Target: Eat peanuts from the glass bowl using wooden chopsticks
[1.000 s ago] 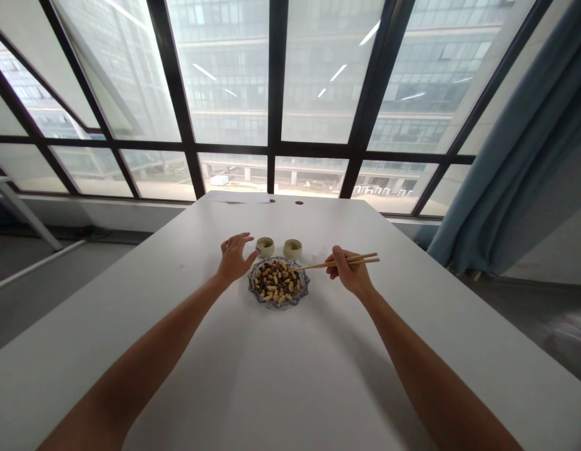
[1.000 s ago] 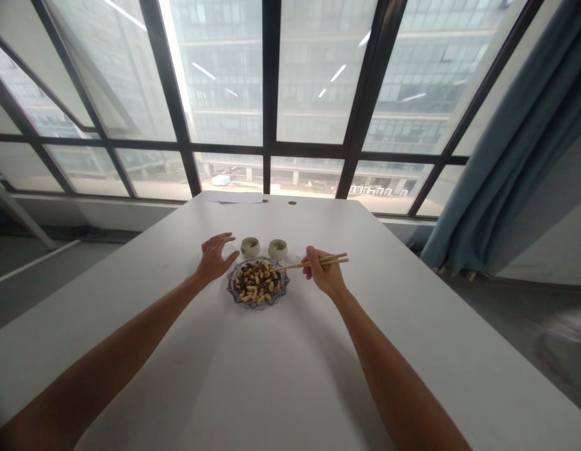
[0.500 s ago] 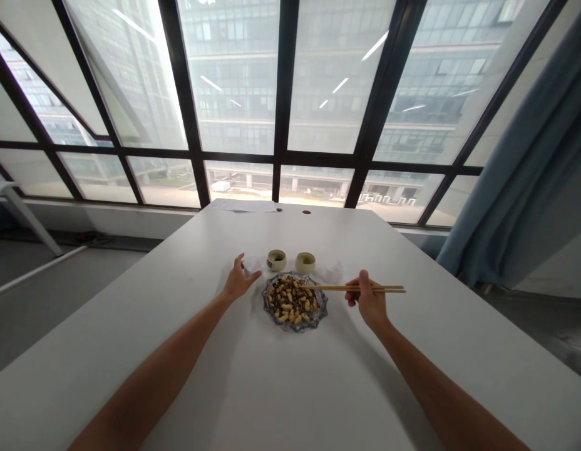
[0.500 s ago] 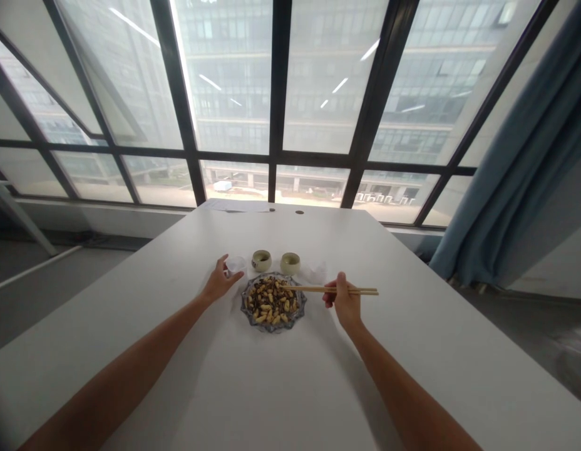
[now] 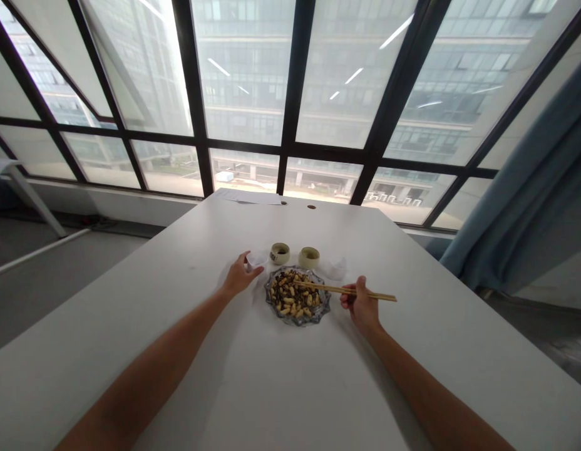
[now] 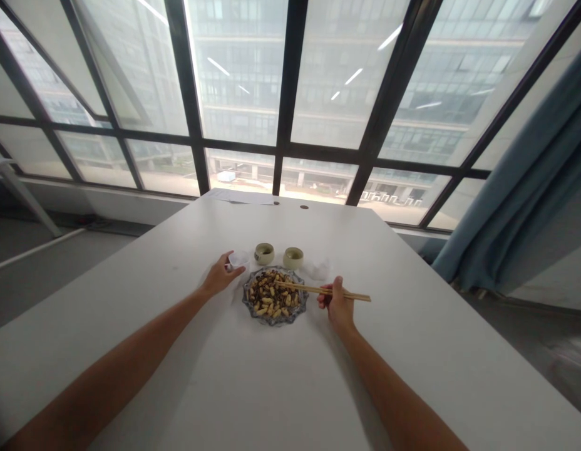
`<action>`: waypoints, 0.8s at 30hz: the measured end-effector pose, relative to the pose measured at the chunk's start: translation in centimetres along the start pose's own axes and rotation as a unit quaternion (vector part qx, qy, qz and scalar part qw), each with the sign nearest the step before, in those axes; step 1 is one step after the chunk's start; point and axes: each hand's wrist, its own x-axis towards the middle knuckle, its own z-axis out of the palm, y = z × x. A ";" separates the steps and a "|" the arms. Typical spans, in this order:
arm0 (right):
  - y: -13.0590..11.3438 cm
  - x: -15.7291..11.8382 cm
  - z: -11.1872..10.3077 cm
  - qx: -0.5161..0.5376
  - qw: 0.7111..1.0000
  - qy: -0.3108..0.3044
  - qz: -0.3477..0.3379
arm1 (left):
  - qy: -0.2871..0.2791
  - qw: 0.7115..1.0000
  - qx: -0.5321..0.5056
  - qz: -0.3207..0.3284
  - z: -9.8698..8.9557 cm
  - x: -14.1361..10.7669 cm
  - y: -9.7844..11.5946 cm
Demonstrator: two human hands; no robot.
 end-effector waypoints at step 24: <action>-1.7 -4.2 0.4 -0.185 0.966 -0.085 -0.162 | 0.021 0.998 -0.013 0.053 -0.1 -0.6 0.6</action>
